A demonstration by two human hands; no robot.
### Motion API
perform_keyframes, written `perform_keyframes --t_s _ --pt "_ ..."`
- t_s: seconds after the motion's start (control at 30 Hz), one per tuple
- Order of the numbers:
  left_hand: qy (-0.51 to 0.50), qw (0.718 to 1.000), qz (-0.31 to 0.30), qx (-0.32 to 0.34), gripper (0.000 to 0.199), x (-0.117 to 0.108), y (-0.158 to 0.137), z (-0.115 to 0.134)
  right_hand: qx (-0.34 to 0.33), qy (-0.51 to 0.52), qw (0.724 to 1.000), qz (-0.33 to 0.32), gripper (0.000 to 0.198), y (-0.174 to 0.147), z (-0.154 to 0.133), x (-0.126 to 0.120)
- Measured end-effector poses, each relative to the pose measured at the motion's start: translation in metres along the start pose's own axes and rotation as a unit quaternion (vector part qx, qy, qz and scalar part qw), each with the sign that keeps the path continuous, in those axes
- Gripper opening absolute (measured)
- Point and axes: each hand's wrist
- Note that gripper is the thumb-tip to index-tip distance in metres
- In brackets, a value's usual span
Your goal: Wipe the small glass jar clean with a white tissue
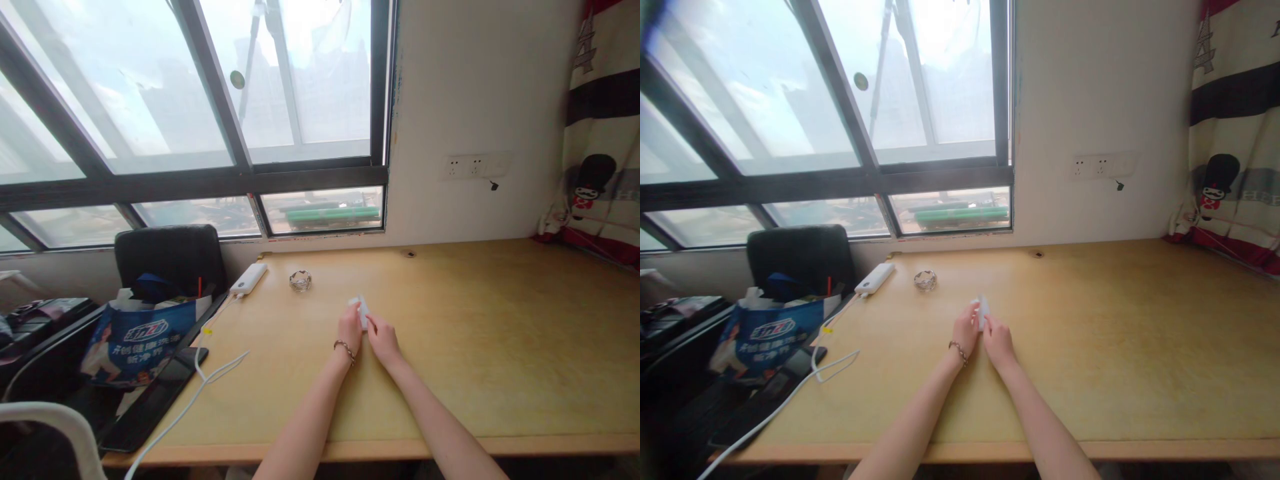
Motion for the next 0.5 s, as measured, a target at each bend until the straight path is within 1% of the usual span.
perform_keyframes --t_s 0.07,0.13,0.2,0.3,0.4,0.5 --pt "-0.047 0.999 0.011 0.023 0.029 -0.001 -0.002 0.003 0.037 0.054 0.997 0.036 0.028 0.003 0.004 0.001" --pt "-0.058 0.997 0.015 0.047 0.026 -0.002 -0.006 0.008 0.084 0.139 0.984 0.069 0.030 0.006 0.007 0.001" --pt "-0.051 0.995 0.005 0.080 0.025 -0.003 -0.011 0.015 0.123 0.250 0.956 0.097 0.031 0.009 0.009 0.000" --pt "-0.063 0.984 -0.033 0.161 0.027 -0.006 -0.019 0.023 0.158 0.397 0.896 0.122 0.031 0.011 0.008 -0.003" --pt "-0.077 0.970 -0.064 0.221 0.029 -0.007 -0.024 0.028 0.188 0.464 0.852 0.153 0.026 0.011 0.006 -0.008" --pt "-0.081 0.968 -0.064 0.229 0.029 -0.007 -0.025 0.027 0.208 0.486 0.828 0.187 0.022 0.011 0.007 -0.011"
Point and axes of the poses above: each hand's wrist, its own y-axis towards the middle knuckle, its own x-axis out of the palm, z = x × y, and after that the axes turned 9 degrees about -x, right-handed
